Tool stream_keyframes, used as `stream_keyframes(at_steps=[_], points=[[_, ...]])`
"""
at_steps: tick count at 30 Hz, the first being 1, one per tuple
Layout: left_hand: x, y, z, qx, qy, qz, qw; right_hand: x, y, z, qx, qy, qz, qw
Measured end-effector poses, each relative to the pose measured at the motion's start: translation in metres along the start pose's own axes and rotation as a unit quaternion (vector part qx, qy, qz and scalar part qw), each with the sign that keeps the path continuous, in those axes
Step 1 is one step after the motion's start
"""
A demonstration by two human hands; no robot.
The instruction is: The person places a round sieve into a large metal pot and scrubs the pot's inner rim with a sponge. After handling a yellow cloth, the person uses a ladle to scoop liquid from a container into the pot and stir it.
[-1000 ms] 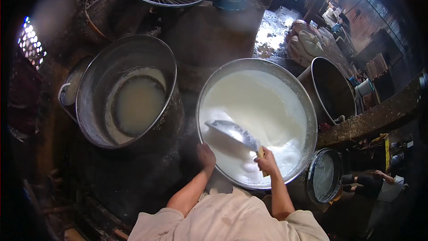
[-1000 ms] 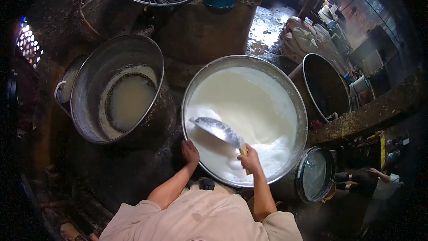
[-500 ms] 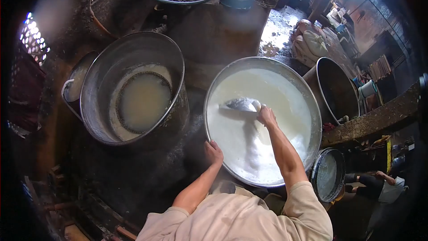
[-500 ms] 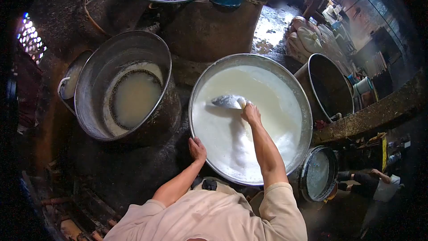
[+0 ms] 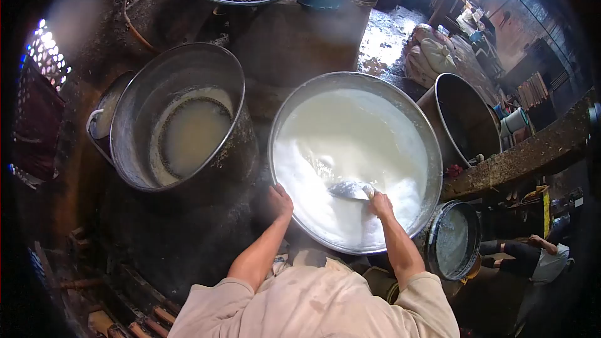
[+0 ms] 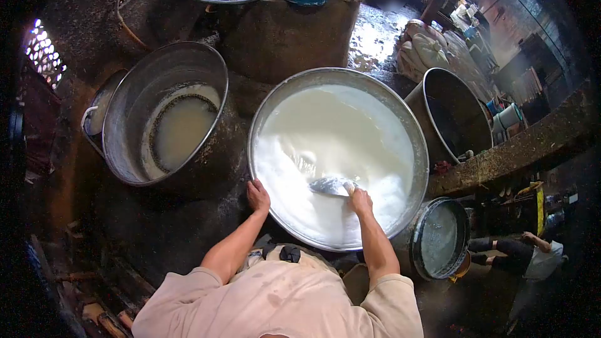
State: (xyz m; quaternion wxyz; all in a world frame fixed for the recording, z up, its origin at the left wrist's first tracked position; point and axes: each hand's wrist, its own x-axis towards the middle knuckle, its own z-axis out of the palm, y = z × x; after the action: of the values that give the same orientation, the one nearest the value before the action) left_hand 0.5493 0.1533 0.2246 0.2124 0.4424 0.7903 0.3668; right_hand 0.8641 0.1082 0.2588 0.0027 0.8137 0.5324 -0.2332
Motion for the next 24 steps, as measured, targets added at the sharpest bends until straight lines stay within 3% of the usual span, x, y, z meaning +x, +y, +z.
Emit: stream_keyframes(at_steps=[1, 2, 9, 15, 17, 19, 20, 24], points=[[-0.001, 0.003, -0.006, 0.008, -0.036, -0.016, 0.999, -0.009, 0.012, 0.0, 0.0, 0.0, 0.0, 1.0], [0.0, -0.002, 0.001, 0.009, 0.018, 0.011, 1.0, -0.02, 0.024, -0.002, -0.003, -0.009, 0.001, 1.0], [-0.005, 0.001, 0.002, 0.026, 0.011, -0.006, 1.0, -0.08, 0.102, -0.052, -0.034, 0.008, -0.02, 0.999], [-0.009, 0.008, 0.008, 0.039, 0.03, 0.006, 0.999, -0.105, 0.154, -0.152, 0.037, 0.022, -0.031, 0.999], [-0.01, 0.008, 0.008, 0.035, 0.031, 0.002, 0.999, -0.098, 0.17, -0.18, 0.04, 0.051, -0.074, 0.995], [-0.011, 0.01, 0.003, 0.04, 0.03, 0.002, 0.999, -0.088, 0.168, -0.208, 0.063, 0.06, -0.057, 0.995], [-0.011, 0.011, 0.001, 0.044, 0.028, 0.002, 0.999, -0.081, 0.165, -0.214, 0.046, 0.12, -0.092, 0.987], [-0.006, 0.013, -0.003, 0.056, 0.001, -0.037, 0.998, -0.017, 0.145, -0.188, 0.083, 0.223, 0.042, 0.97]])
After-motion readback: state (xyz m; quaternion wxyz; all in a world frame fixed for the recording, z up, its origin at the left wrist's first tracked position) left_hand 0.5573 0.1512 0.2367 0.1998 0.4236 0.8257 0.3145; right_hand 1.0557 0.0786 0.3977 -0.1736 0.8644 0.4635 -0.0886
